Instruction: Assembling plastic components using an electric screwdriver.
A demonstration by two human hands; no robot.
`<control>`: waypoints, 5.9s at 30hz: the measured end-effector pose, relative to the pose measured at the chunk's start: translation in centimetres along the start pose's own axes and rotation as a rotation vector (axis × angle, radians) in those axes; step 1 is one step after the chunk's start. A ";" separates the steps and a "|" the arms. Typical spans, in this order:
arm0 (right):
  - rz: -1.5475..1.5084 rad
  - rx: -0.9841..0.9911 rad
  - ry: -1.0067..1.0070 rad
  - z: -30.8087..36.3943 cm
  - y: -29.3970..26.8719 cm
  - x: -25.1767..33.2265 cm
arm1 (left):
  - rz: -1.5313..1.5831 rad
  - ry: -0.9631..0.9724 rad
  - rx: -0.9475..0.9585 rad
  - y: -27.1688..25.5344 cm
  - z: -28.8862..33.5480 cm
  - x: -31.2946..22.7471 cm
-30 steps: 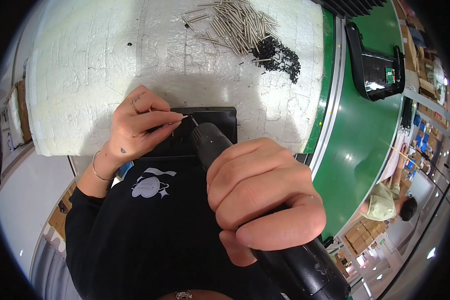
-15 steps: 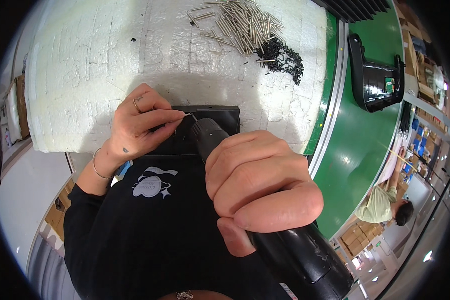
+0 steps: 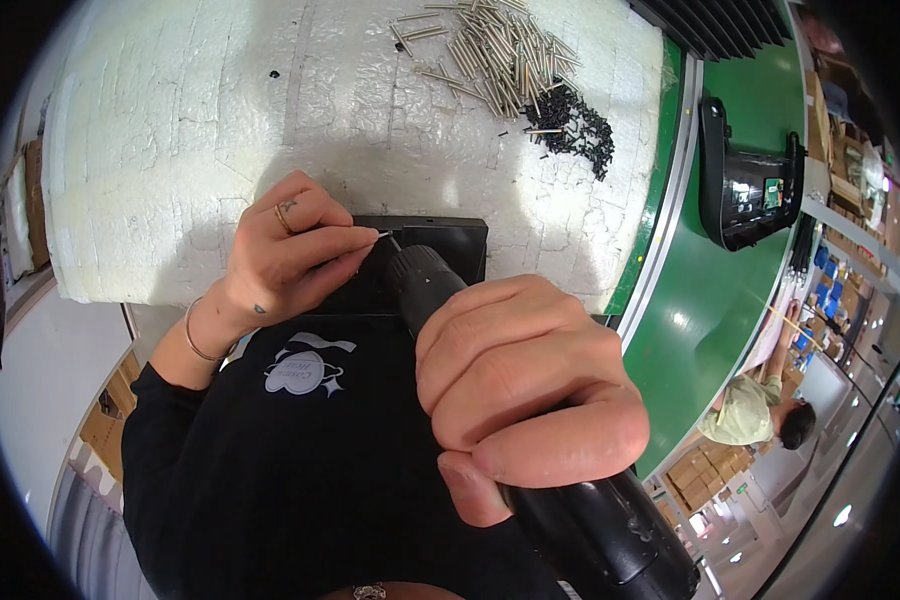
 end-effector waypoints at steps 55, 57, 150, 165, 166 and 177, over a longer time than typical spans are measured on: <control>-0.086 -0.600 -0.169 2.4 -11.2 3.2 | 1.472 -0.754 -0.128 -3.8 0.9 3.5; -0.034 -0.684 -0.142 2.6 -11.6 1.9 | 1.469 -0.693 -0.214 -5.0 1.8 6.0; -0.038 -0.428 -0.170 1.6 -7.2 3.0 | -0.154 -0.047 0.109 -0.9 -7.0 2.6; -0.006 -0.279 -0.110 -0.4 -3.6 -0.5 | -0.070 -0.068 0.021 -0.5 -2.7 1.0; 0.002 -0.283 -0.104 -0.4 -3.6 -0.4 | -0.065 -0.047 0.033 -0.5 -2.7 0.9; 0.009 -0.254 -0.080 -0.9 -3.2 -0.4 | -0.042 -0.060 -0.005 -0.4 -2.5 1.1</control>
Point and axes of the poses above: each hand's wrist, its own z-axis away from the middle knuckle, its own y-axis out of the palm, x = y × z, the point moved 9 cm from there along -z, towards the middle knuckle, and after that the axes turned 6 degrees about y, right-handed, at the moved point
